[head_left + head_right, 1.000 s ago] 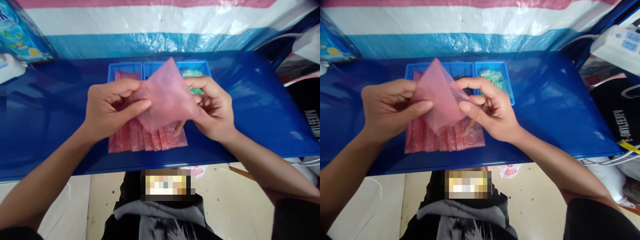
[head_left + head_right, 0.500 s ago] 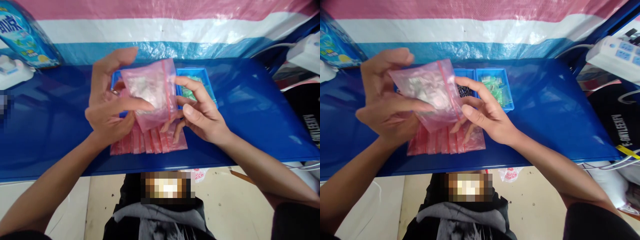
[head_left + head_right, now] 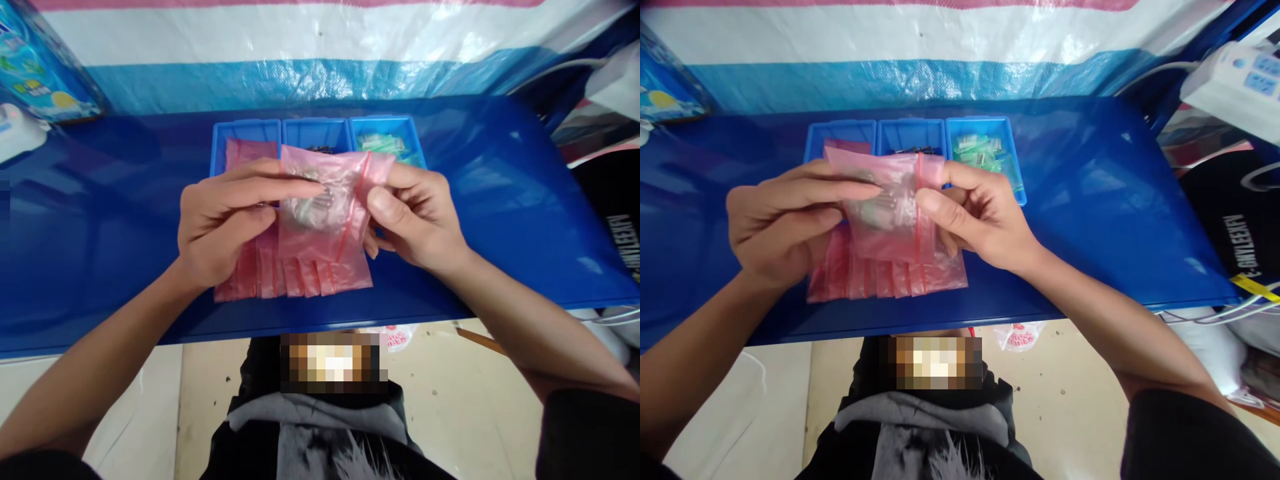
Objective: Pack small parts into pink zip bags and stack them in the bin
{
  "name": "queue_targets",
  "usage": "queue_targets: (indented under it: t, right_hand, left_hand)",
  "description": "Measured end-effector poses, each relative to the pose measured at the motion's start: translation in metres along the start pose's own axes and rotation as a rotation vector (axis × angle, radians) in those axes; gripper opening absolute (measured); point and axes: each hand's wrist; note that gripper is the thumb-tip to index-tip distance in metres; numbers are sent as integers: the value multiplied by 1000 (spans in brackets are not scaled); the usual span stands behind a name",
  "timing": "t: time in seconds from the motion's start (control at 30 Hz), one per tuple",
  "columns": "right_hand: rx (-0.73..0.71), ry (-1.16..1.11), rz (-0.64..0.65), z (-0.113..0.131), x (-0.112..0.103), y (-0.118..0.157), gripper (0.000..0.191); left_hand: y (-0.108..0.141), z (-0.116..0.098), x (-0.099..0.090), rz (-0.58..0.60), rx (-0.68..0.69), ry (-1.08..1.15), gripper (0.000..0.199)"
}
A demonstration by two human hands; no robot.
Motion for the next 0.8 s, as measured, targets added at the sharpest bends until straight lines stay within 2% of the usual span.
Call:
queue_targets:
  t: [0.07, 0.1, 0.17, 0.23, 0.27, 0.33, 0.4, 0.5, 0.57, 0.6, 0.67, 0.73, 0.8]
  right_hand:
    - [-20, 17, -1, 0, 4, 0, 19]
    - [-34, 17, -14, 0, 6, 0, 18]
    - [-80, -7, -57, 0, 10, 0, 22]
    - [-125, -43, -102, -2, 12, -1, 22]
    - [-143, -58, -119, -4, 12, -1, 21]
    - [-142, -78, -113, -6, 10, -1, 18]
    - [-117, -92, -81, -6, 8, -1, 14]
    - [-98, -86, -35, -4, 7, 0, 11]
    - [-127, -63, -67, -3, 9, 0, 10]
    - [-150, -52, -99, -2, 10, 0, 10]
    - [-177, -32, -155, -3, 12, 0, 11]
    - [-159, -16, -140, -5, 13, 0, 11]
    - [-125, -12, -93, -7, 13, -1, 10]
  left_hand:
    - [-1, -1, 4, 61, 61, 68, 33]
    - [-2, -1, 7, 63, 93, 102, 42]
    - [-5, 0, 13, 29, 160, 159, 69]
    - [-7, 2, 17, -50, 182, 88, 83]
    - [-8, 2, 16, -84, 176, 18, 81]
    - [-8, 4, 13, -161, 134, -80, 64]
    - [-9, 7, 8, -166, 60, -69, 52]
    - [-12, 16, 5, -125, -10, 82, 61]
    - [-13, 21, 7, -171, 51, 167, 66]
    - [-14, 21, 10, -210, 73, 179, 64]
    - [-13, 18, 14, -219, 10, 136, 53]
    - [-12, 14, 16, -234, -50, 83, 39]
    - [-16, 19, 10, -311, -33, 63, 30]
Point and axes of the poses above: each hand's wrist, its own y-axis away from the middle knuckle, its own x-axis out of the palm, z = x × y, and after that the axes turned 12 degrees about -y, right-handed
